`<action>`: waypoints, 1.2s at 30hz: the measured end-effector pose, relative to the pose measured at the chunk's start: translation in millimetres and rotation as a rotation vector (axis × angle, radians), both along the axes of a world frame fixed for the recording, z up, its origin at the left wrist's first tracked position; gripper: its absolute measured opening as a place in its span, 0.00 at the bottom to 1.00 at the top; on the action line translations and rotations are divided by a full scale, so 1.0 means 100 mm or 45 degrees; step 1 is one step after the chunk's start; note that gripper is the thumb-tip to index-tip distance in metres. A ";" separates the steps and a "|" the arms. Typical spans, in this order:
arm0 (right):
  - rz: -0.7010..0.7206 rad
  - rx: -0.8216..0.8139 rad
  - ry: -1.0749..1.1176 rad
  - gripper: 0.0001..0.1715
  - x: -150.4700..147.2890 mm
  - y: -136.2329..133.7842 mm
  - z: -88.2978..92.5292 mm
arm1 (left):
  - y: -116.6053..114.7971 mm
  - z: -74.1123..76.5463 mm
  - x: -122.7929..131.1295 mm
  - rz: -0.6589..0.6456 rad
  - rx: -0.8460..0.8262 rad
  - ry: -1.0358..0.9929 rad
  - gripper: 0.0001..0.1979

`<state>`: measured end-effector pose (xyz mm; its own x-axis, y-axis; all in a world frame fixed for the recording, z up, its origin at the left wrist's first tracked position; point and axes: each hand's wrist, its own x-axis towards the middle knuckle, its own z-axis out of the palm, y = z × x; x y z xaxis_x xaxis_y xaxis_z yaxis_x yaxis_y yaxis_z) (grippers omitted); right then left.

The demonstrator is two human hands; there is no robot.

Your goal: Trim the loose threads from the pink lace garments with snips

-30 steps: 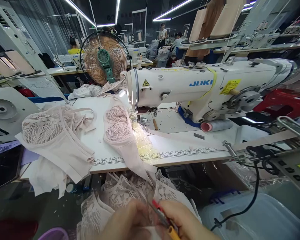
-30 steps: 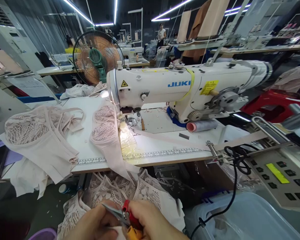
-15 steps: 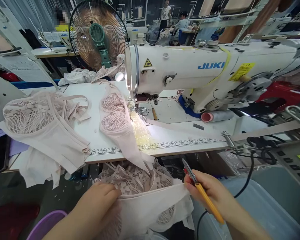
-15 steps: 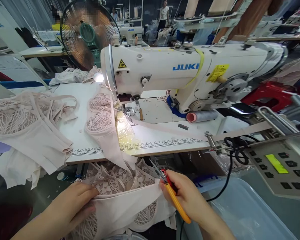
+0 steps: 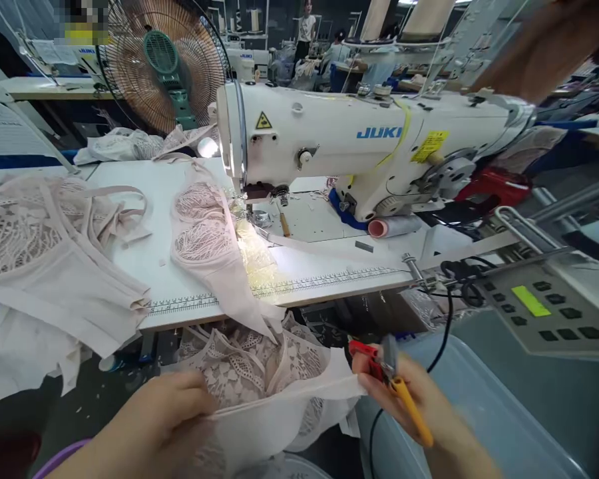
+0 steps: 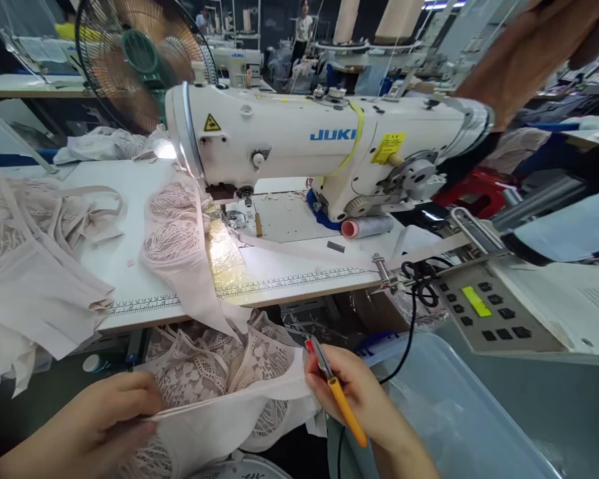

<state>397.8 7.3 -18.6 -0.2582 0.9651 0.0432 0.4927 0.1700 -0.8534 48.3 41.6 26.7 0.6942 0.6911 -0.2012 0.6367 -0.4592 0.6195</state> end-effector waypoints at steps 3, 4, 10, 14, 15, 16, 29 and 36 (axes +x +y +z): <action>-0.024 0.042 -0.018 0.12 0.04 -0.11 -0.04 | 0.00 0.10 0.08 0.054 0.002 0.054 0.09; -0.048 0.054 -0.029 0.11 0.06 -0.14 -0.06 | -0.01 0.11 0.11 0.064 0.026 0.085 0.08; -0.160 0.102 -0.236 0.09 0.21 -0.08 -0.05 | -0.09 0.09 0.25 0.014 0.186 0.135 0.09; -0.153 0.254 -0.297 0.10 0.06 0.08 0.09 | -0.10 0.12 0.34 -0.079 0.203 0.179 0.10; -0.099 0.280 -0.250 0.14 -0.05 0.11 0.13 | -0.10 0.12 0.37 -0.111 0.211 0.190 0.10; 0.029 0.277 -0.159 0.16 -0.18 0.13 0.18 | -0.09 0.10 0.39 -0.142 0.234 0.189 0.09; 0.487 -0.271 0.249 0.19 -0.98 0.29 0.32 | -0.11 -0.10 0.34 -0.059 0.468 -0.033 0.11; 0.528 -0.243 0.139 0.18 -0.99 0.35 0.31 | -0.08 -0.16 0.32 -0.127 0.445 -0.149 0.12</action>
